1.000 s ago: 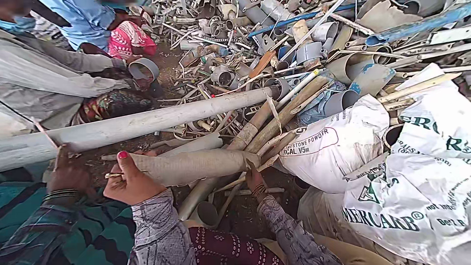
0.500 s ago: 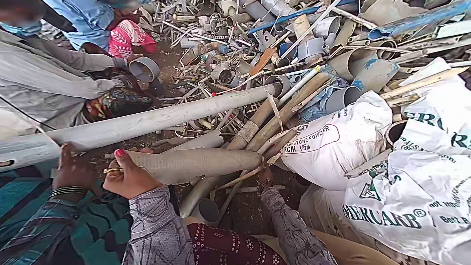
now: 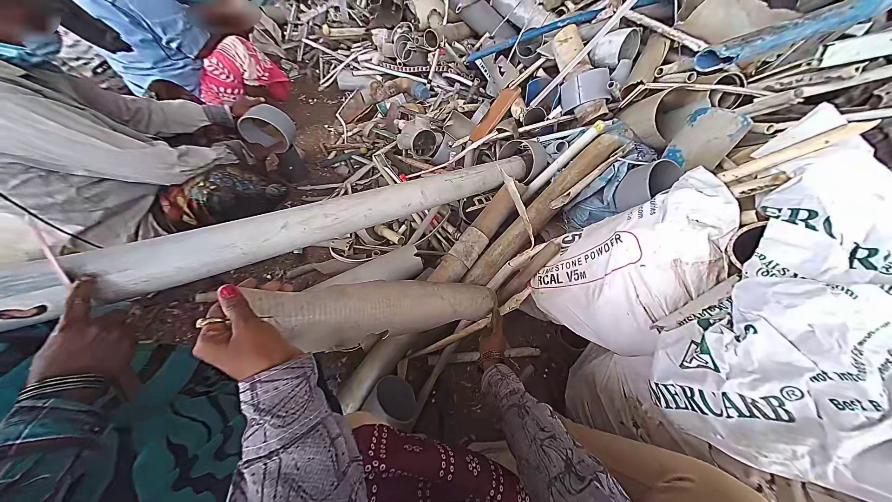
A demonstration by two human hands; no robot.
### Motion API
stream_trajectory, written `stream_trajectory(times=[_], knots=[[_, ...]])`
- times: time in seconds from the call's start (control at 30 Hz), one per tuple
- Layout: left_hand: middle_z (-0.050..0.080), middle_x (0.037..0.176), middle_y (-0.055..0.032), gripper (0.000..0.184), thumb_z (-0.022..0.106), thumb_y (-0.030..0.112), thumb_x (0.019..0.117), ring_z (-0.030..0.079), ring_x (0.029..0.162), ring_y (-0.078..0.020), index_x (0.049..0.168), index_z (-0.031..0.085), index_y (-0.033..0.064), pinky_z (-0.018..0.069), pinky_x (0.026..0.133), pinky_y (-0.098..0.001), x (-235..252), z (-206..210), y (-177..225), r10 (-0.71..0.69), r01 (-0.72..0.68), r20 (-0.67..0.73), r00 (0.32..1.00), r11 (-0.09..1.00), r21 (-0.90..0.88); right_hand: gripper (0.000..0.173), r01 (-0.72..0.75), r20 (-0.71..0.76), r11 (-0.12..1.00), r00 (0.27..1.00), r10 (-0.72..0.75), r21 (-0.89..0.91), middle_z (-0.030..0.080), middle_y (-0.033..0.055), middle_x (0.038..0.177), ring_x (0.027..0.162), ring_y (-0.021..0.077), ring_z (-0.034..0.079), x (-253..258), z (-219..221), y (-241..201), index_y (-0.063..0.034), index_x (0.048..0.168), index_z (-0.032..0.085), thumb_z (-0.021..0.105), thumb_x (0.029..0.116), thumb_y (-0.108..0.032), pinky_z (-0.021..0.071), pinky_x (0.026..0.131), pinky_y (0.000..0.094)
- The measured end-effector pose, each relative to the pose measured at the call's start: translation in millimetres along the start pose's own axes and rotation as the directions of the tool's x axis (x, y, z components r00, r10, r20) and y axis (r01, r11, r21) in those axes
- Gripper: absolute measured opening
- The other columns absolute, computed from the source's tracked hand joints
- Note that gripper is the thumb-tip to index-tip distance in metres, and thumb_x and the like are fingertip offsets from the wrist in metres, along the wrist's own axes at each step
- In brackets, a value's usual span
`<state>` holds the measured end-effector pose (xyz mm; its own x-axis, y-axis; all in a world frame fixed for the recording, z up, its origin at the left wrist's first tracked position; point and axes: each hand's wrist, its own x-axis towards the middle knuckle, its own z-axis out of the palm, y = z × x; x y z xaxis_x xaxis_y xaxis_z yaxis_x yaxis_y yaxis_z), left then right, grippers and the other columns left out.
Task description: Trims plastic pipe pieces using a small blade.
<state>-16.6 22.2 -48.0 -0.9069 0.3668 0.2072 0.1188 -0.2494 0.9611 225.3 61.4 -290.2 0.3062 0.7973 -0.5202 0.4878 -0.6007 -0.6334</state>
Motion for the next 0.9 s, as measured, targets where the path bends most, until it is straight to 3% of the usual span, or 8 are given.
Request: stream_trajectory(times=[0.1, 0.23, 0.33, 0.47, 0.6, 0.7, 0.8, 0.9], knots=[[0.066, 0.079, 0.0066, 0.022, 0.039, 0.008, 0.109, 0.067, 0.07, 0.0007, 0.101, 0.057, -0.0034, 0.0587, 0.071, -0.0199, 4.8, -1.2, -6.6, 0.066, -0.067, 0.027, 0.997, 0.998, 0.023, 0.052, 0.122, 0.042, 0.989, 0.992, -0.119, -0.081, 0.063, 0.0315, 0.131, 0.12, 0.0474, 0.063, 0.6, -7.6, -7.2, -0.0052, 0.16, 0.03, 0.041, 0.1099, -0.011, 0.0455, 0.105, 0.0572], [0.066, 0.076, 0.0061, 0.024, 0.038, 0.005, 0.1086, 0.067, 0.065, 0.001, 0.099, 0.058, -0.0056, 0.0592, 0.068, -0.019, -1.5, 4.1, 2.6, 0.081, -0.081, 0.019, 0.997, 0.997, 0.018, 0.066, 0.034, 0.093, 0.974, 0.996, -0.014, -0.223, 0.061, 0.0287, 0.137, 0.126, 0.044, 0.061, 24.3, -28.3, -10.7, -0.0107, 0.163, 0.024, 0.053, 0.1036, -0.007, 0.0447, 0.108, 0.0548], [0.066, 0.071, 0.0066, 0.025, 0.037, 0.005, 0.1092, 0.068, 0.062, -0.0013, 0.099, 0.058, -0.0033, 0.0601, 0.065, -0.0206, -3.7, 6.3, 3.6, 0.062, -0.062, 0.009, 0.998, 0.998, -0.011, 0.068, 0.081, 0.181, 0.919, 0.984, -0.011, -0.386, 0.058, 0.0266, 0.142, 0.13, 0.042, 0.057, 35.9, -38.1, -22.8, -0.0136, 0.163, 0.024, 0.054, 0.1021, -0.008, 0.0431, 0.109, 0.0549], [0.067, 0.075, 0.0066, 0.025, 0.037, 0.005, 0.1089, 0.068, 0.064, -0.0002, 0.102, 0.059, -0.0058, 0.06, 0.066, -0.0201, -6.2, 10.1, 5.2, 0.094, -0.094, 0.009, 0.996, 0.996, -0.003, 0.059, 0.101, 0.198, 0.919, 0.98, -0.026, -0.381, 0.051, 0.0245, 0.151, 0.141, 0.0397, 0.049, 34.6, -53.9, -32.4, -0.0025, 0.157, 0.036, 0.054, 0.1013, -0.005, 0.0367, 0.116, 0.0536], [0.066, 0.074, 0.0072, 0.025, 0.037, 0.005, 0.109, 0.068, 0.063, 0.0003, 0.1, 0.059, -0.0053, 0.0598, 0.066, -0.0198, -9.0, 9.0, 4.0, 0.1, -0.1, -0.006, 0.995, 0.995, 0.009, 0.05, 0.134, 0.2, 0.901, 0.978, -0.055, -0.411, 0.054, 0.0269, 0.146, 0.137, 0.0427, 0.051, 21.4, -62.7, -38.1, 0.0022, 0.15, 0.046, 0.051, 0.1004, -0.001, 0.0386, 0.114, 0.0555], [0.067, 0.075, 0.0072, 0.025, 0.037, 0.004, 0.1085, 0.068, 0.065, 0.0001, 0.1, 0.059, -0.005, 0.0599, 0.067, -0.0199, -7.2, 11.9, 3.3, 0.134, -0.134, -0.006, 0.991, 0.991, -0.004, 0.051, 0.175, 0.272, 0.917, 0.959, -0.078, -0.357, 0.049, 0.0276, 0.15, 0.141, 0.0422, 0.047, 24.4, -67.3, -49.2, 0.0003, 0.156, 0.037, 0.046, 0.106, -0.006, 0.0342, 0.117, 0.0544], [0.068, 0.074, 0.006, 0.025, 0.038, 0.005, 0.1087, 0.068, 0.063, -0.0006, 0.099, 0.059, -0.0054, 0.06, 0.066, -0.0202, -9.2, 7.6, -0.3, 0.114, -0.114, -0.021, 0.993, 0.994, 0.002, 0.051, 0.101, 0.219, 0.869, 0.976, 0.008, -0.484, 0.056, 0.0252, 0.145, 0.136, 0.04, 0.054, 43.4, -55.2, -30.3, -0.0038, 0.153, 0.043, 0.051, 0.1038, -0.01, 0.0417, 0.111, 0.0548], [0.068, 0.075, 0.0056, 0.026, 0.038, 0.005, 0.1082, 0.069, 0.065, -0.0012, 0.099, 0.06, -0.0052, 0.0605, 0.068, -0.0212, -3.9, 10.7, -0.3, 0.138, -0.138, -0.022, 0.99, 0.99, 0.001, 0.052, 0.115, 0.253, 0.838, 0.967, 0.028, -0.534, 0.054, 0.0263, 0.145, 0.135, 0.0408, 0.053, 43.8, -54.1, -34.7, -0.0023, 0.154, 0.041, 0.052, 0.1033, -0.011, 0.0424, 0.11, 0.0553]])
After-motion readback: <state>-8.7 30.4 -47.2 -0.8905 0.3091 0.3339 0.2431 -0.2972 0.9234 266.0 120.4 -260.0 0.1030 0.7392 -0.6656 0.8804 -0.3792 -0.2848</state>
